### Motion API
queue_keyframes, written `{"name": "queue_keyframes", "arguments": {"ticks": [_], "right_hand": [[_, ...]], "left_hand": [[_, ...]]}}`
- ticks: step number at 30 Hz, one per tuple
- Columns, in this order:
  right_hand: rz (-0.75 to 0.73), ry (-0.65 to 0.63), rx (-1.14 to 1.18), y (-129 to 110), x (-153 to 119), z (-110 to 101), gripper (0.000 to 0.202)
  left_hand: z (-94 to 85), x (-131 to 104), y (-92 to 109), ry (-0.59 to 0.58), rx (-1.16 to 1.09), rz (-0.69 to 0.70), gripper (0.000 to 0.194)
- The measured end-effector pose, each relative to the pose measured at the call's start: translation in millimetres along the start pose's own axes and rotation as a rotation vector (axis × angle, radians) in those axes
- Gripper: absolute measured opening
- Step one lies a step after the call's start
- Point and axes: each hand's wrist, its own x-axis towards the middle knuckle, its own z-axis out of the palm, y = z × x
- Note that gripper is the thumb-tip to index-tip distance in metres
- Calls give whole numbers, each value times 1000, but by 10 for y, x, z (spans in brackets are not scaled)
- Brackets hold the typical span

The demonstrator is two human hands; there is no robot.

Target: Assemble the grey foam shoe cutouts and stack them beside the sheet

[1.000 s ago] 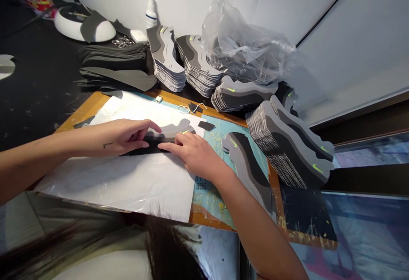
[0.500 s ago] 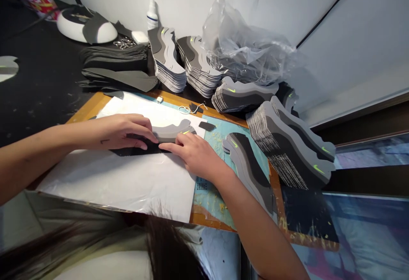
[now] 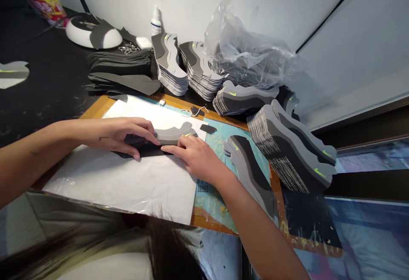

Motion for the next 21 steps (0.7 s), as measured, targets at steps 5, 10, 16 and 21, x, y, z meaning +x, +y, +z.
{"name": "queue_keyframes", "arguments": {"ticks": [5,10,16,21], "right_hand": [[6,11,19,-2,-5,9,43],[1,23,27,-1,-5,23,41],[52,202,8,109,-7,22,50],[-16,311,-29,157,-19,18,32]], "left_hand": [[20,12,1,35,-9,1,36],[86,41,30,52,57,8,45],[93,12,20,73,43,-17,67],[117,2,73,85,190,10,93]]}}
